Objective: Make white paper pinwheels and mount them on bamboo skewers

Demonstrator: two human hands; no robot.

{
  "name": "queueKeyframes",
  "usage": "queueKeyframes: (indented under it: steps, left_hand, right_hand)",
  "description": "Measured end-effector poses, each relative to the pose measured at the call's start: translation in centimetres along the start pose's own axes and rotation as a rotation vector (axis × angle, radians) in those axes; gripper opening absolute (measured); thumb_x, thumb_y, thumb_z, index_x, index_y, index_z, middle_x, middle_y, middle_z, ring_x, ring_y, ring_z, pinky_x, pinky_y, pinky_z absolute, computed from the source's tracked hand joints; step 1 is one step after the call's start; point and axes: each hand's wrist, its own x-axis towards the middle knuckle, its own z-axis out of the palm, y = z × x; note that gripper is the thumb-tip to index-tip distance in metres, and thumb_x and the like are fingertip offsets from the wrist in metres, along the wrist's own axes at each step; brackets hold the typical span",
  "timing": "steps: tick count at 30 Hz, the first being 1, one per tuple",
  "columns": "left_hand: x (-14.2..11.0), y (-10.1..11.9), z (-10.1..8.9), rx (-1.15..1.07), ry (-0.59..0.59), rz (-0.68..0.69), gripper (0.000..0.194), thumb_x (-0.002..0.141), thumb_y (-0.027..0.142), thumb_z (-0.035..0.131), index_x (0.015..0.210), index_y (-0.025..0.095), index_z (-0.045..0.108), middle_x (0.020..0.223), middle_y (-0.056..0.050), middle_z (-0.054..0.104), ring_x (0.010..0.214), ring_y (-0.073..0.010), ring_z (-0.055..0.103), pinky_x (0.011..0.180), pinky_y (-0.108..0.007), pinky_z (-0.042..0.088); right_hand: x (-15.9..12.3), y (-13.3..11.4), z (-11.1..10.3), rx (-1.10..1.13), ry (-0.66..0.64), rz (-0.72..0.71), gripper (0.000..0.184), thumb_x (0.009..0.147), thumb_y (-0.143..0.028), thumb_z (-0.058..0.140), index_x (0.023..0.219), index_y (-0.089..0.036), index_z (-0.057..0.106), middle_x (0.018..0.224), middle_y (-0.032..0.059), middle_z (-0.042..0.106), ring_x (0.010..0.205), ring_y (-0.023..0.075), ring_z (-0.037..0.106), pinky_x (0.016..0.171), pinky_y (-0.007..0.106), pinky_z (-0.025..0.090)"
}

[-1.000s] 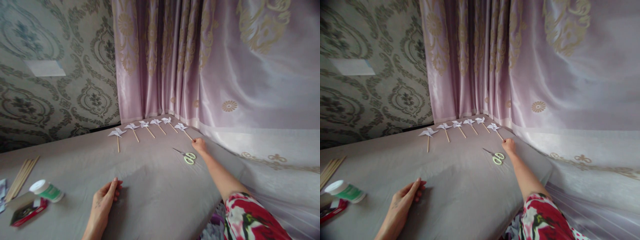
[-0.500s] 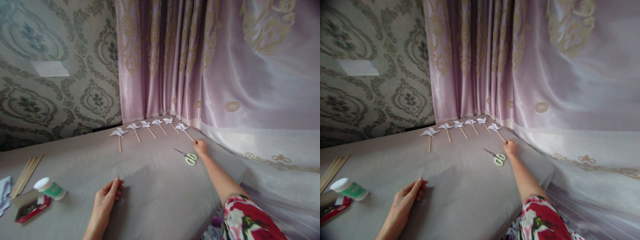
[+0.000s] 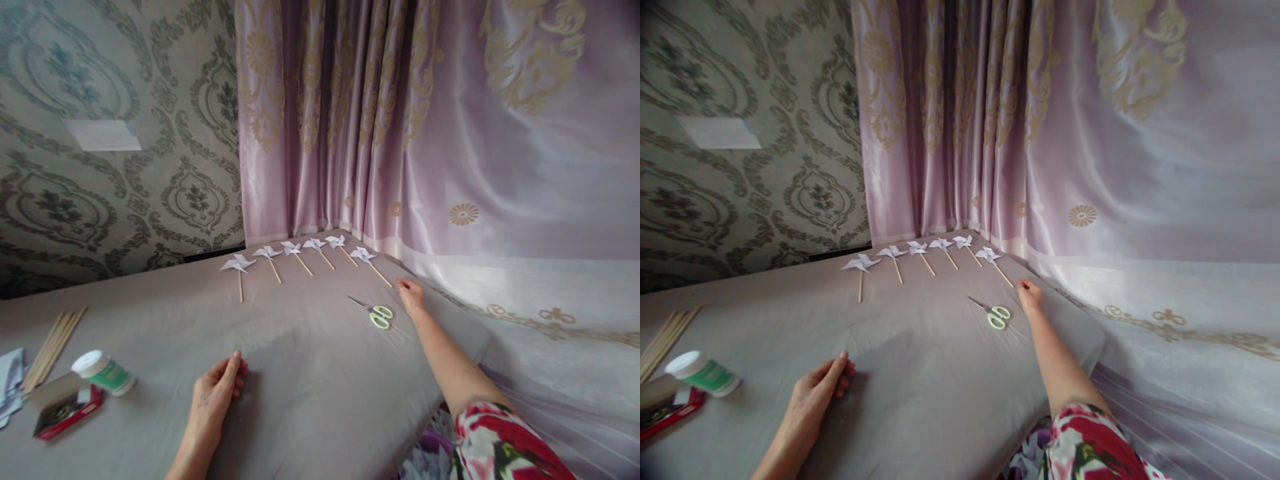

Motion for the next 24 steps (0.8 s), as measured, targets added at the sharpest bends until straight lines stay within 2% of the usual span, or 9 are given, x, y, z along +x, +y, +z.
queueKeyframes:
  steps: [4,7,8,9,11,13,19,21,24]
  left_hand:
    - [0.0,0.0,-0.1,0.023,0.001,0.003,0.068,0.042,0.082,0.060,0.053,0.014,0.062,0.049,-0.003,0.054,0.047,-0.0140,0.046,0.049,-0.027,0.039]
    - [-0.2,0.1,-0.1,0.030,-0.005,0.014,0.067,0.045,0.081,0.059,0.052,0.014,0.061,0.050,-0.003,0.054,0.048,-0.0144,0.046,0.049,-0.027,0.039]
    - [-0.3,0.1,-0.1,0.036,-0.008,0.017,0.066,0.047,0.080,0.058,0.051,0.015,0.060,0.049,-0.003,0.053,0.048,-0.0144,0.046,0.050,-0.027,0.038]
    - [-0.4,0.1,-0.1,0.043,-0.013,0.018,0.065,0.048,0.080,0.058,0.051,0.015,0.059,0.049,-0.003,0.053,0.048,-0.0143,0.046,0.050,-0.027,0.037]
    - [-0.4,0.0,0.0,0.065,-0.018,0.020,0.062,0.050,0.079,0.057,0.049,0.016,0.056,0.047,-0.001,0.050,0.048,-0.0135,0.043,0.049,-0.026,0.035]
    - [-0.5,-0.2,0.0,0.098,-0.017,0.017,0.061,0.052,0.078,0.055,0.048,0.017,0.052,0.045,0.001,0.045,0.046,-0.0122,0.039,0.048,-0.025,0.030]
    - [-0.9,-0.2,0.0,0.170,-0.007,0.034,0.056,0.060,0.074,0.050,0.046,0.022,0.034,0.044,0.005,0.028,0.046,-0.0098,0.024,0.048,-0.025,0.020]
    - [-1.2,0.0,0.1,0.166,-0.008,0.040,0.054,0.060,0.072,0.050,0.048,0.023,0.032,0.046,0.006,0.026,0.047,-0.0099,0.023,0.048,-0.025,0.019]
    - [-1.6,0.4,0.3,0.173,0.002,0.070,0.052,0.060,0.070,0.051,0.050,0.024,0.031,0.047,0.005,0.027,0.048,-0.0103,0.024,0.048,-0.025,0.020]
  right_hand:
    - [-1.8,-0.9,-0.6,-0.011,0.014,-0.053,0.034,0.090,-0.034,0.055,0.119,-0.017,0.055,0.120,0.0083,0.057,0.101,0.0212,0.059,0.084,0.042,0.052]
    - [-4.6,-2.5,-0.9,-0.048,0.015,-0.182,0.026,0.092,-0.035,0.051,0.113,-0.022,0.059,0.120,0.0072,0.057,0.101,0.0194,0.059,0.086,0.037,0.051]
    - [-5.7,-3.2,-0.9,-0.060,-0.003,-0.245,0.026,0.092,-0.036,0.051,0.110,-0.019,0.060,0.115,0.0067,0.060,0.096,0.0188,0.060,0.083,0.037,0.052]
    - [-7.0,-4.0,-0.9,-0.068,-0.025,-0.318,0.031,0.094,-0.039,0.045,0.094,-0.014,0.065,0.098,0.0076,0.065,0.087,0.0180,0.061,0.079,0.033,0.050]
    - [-9.6,-5.8,-0.5,-0.080,-0.095,-0.475,0.044,0.096,-0.040,0.040,0.070,-0.014,0.064,0.072,0.0056,0.065,0.073,0.0150,0.061,0.071,0.026,0.045]
    - [-12.2,-7.5,0.3,-0.091,-0.169,-0.629,0.045,0.095,-0.040,0.041,0.064,-0.016,0.062,0.067,0.0038,0.064,0.066,0.0124,0.059,0.066,0.024,0.040]
    - [-18.5,-12.1,3.6,-0.129,-0.385,-1.008,0.036,0.090,-0.038,0.052,0.062,-0.017,0.063,0.066,0.0011,0.063,0.064,0.0100,0.057,0.065,0.022,0.037]
    - [-20.1,-13.4,4.6,-0.198,-0.466,-1.215,0.039,0.095,-0.038,0.045,0.068,-0.017,0.065,0.072,0.0022,0.064,0.066,0.0107,0.059,0.065,0.022,0.038]
    - [-22.3,-15.1,5.8,-0.242,-0.542,-1.341,0.037,0.096,-0.038,0.042,0.079,-0.017,0.066,0.083,0.0039,0.067,0.070,0.0127,0.062,0.064,0.024,0.040]
